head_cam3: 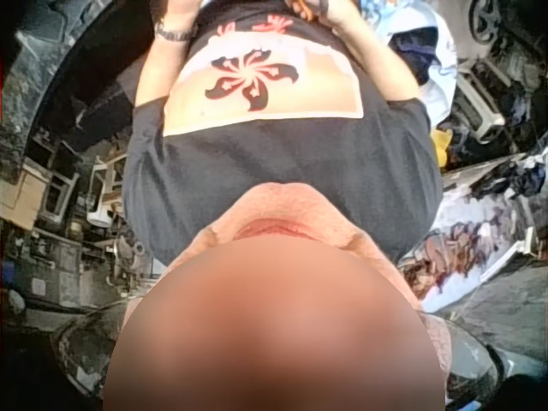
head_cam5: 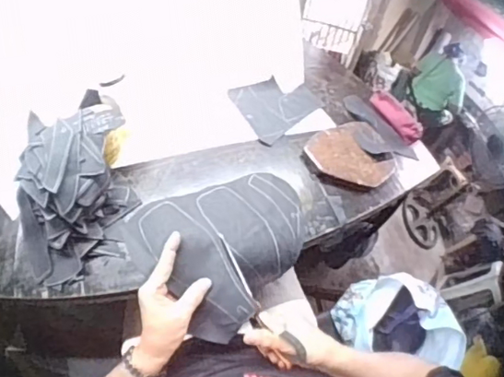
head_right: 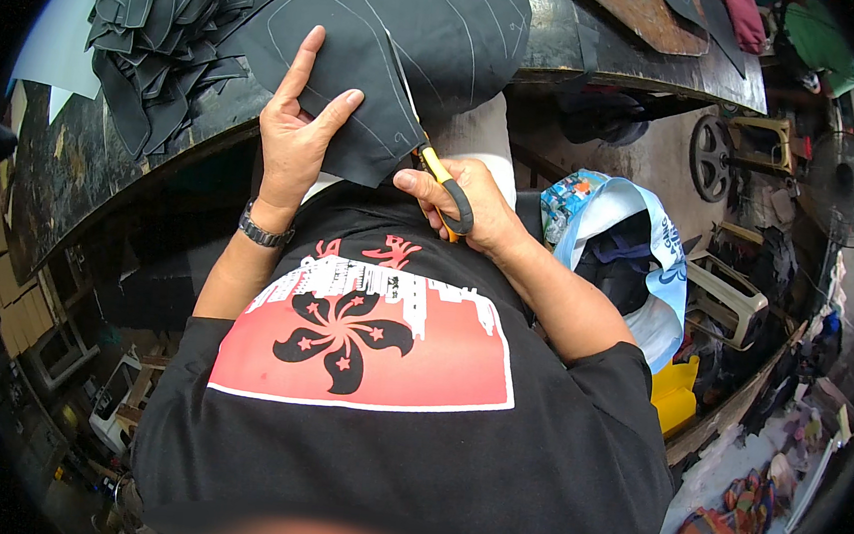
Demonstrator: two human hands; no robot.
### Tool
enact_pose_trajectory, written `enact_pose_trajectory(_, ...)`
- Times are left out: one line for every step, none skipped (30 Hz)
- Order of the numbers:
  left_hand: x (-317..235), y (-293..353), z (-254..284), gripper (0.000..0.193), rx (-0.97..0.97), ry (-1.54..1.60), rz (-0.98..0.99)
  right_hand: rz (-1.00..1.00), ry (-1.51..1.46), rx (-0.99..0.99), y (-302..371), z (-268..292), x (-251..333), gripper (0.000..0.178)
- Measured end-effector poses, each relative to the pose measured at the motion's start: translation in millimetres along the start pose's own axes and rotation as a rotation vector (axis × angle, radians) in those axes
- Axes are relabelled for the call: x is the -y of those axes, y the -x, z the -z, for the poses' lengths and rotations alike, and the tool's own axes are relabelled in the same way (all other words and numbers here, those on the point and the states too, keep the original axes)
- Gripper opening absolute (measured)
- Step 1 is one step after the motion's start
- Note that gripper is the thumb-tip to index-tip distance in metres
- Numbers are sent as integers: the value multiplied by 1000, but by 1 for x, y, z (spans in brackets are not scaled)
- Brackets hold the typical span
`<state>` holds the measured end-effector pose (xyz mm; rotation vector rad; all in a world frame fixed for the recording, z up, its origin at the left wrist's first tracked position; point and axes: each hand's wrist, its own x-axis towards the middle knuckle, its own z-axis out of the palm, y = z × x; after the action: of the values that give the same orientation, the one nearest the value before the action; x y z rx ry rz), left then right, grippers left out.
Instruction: The person uses shears to cut black leather pieces along marked outlines on a workbench. They repeatedly reposition the material and trim edges to match the pattern, stacking finished pieces aside as they work.
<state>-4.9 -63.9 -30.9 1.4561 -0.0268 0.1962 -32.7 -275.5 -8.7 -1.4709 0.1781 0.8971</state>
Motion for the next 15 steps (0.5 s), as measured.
enact_pose_trajectory(0,0,0,69,0,-6,-2,-4,3,-5,0,-1,1,48)
enact_pose_trajectory(0,0,0,69,0,-13,-4,-18,-1,-17,0,-1,1,48)
enact_pose_trajectory(0,0,0,69,1,-19,-6,-8,19,-13,0,-1,1,47)
enact_pose_trajectory(0,-1,1,69,3,-22,-3,-8,32,-16,0,-1,2,47)
enact_pose_trajectory(0,-1,1,69,5,-25,0,-9,36,-18,1,-1,2,46)
enact_pose_trajectory(0,-1,2,69,7,-28,4,-28,61,-28,1,0,3,46)
enact_pose_trajectory(-1,-1,3,69,11,-28,10,-48,77,-37,3,2,5,46)
enact_pose_trajectory(-1,-2,4,68,15,-29,16,-68,93,-46,3,3,6,45)
enact_pose_trajectory(-2,-2,4,68,18,-30,21,-63,83,-36,4,3,7,45)
enact_pose_trajectory(-3,-1,5,68,21,23,51,-57,74,-26,4,4,8,45)
enact_pose_trajectory(-4,0,5,68,25,76,81,-69,61,-24,3,4,10,45)
enact_pose_trajectory(-6,2,4,68,31,129,111,-56,43,6,2,6,13,45)
enact_pose_trajectory(-6,3,3,69,53,34,62,-61,22,28,-1,9,17,46)
enact_pose_trajectory(-7,4,2,69,73,-67,11,-65,1,49,-3,11,20,47)
enact_pose_trajectory(-7,7,0,70,92,-75,13,-36,-27,30,-4,10,21,50)
